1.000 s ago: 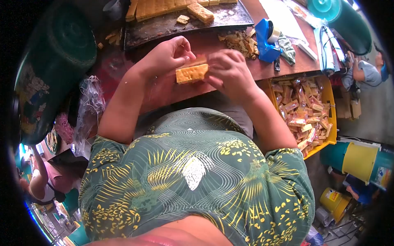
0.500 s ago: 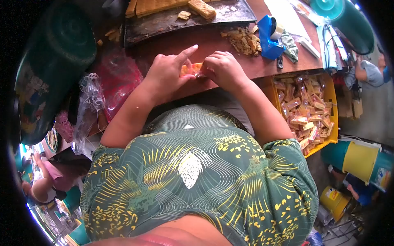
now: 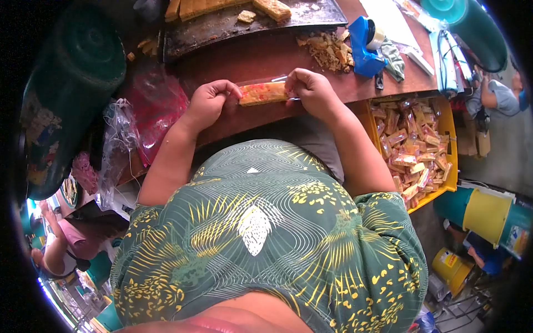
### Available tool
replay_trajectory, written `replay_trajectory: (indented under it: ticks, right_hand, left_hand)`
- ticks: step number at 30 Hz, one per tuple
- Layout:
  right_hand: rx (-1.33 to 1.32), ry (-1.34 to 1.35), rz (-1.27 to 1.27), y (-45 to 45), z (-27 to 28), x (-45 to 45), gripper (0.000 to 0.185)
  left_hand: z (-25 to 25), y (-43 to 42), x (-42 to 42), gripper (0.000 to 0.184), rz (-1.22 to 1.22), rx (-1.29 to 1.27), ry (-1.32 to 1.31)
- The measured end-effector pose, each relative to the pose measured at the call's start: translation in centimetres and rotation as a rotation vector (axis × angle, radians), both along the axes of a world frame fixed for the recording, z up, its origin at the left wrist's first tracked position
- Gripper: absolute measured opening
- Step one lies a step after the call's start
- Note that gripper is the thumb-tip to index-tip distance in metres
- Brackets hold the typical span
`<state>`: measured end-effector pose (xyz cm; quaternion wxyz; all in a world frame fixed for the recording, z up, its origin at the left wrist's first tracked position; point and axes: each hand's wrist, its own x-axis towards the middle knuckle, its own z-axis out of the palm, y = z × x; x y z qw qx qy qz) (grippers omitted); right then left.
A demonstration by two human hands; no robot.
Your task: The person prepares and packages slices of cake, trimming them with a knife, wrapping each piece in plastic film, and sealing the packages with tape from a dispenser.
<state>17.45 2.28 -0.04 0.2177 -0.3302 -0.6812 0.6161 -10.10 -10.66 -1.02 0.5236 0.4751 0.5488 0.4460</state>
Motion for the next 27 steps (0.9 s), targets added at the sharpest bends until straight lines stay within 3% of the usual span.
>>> replay_trajectory:
  ticks: [4, 7, 10, 13, 16, 19, 23, 25, 27]
  right_hand:
    - [-0.03, -0.096, -0.08, -1.2, 1.3, -0.6, 0.016]
    - [-0.054, -0.126, -0.154, -1.4, 1.2, -0.4, 0.025]
    - [0.695, -0.258, -0.077, -1.6, 2.4, 0.2, 0.018]
    - [0.842, -0.383, -0.054, -0.8, 1.8, 1.2, 0.02]
    - [0.88, -0.526, -0.042, -0.2, 1.2, 1.3, 0.025]
    - [0.848, -0.503, -0.1, -0.1, 1.4, 0.7, 0.027]
    - [1.04, -0.485, -0.003, -0.7, 1.3, 0.9, 0.011]
    - [1.183, -0.475, 0.016, -2.2, 0.9, 1.3, 0.023]
    - [1.173, -0.554, 0.019, -4.8, 1.7, 1.7, 0.022]
  left_hand:
    - [3.0, -0.6, 1.9, 0.011, 0.106, 0.002, 0.029]
    - [1.6, -0.4, 1.9, 0.01, 0.256, 0.317, 0.579]
    - [2.8, -1.2, 1.7, 0.013, 0.248, 0.58, 1.081]
    - [4.1, -1.8, 1.5, 0.017, 0.202, 0.326, 1.091]
    - [2.0, -1.9, 1.1, 0.017, 0.205, 0.229, 1.008]
    - [1.2, -1.3, 1.5, 0.016, 0.34, 0.311, 1.042]
    - [3.0, -1.5, 1.2, 0.014, 0.081, 0.291, 1.099]
    - [3.1, -2.4, 1.9, 0.013, 0.047, 0.398, 1.232]
    - [3.2, -3.8, 3.2, 0.012, 0.034, 0.43, 1.271]
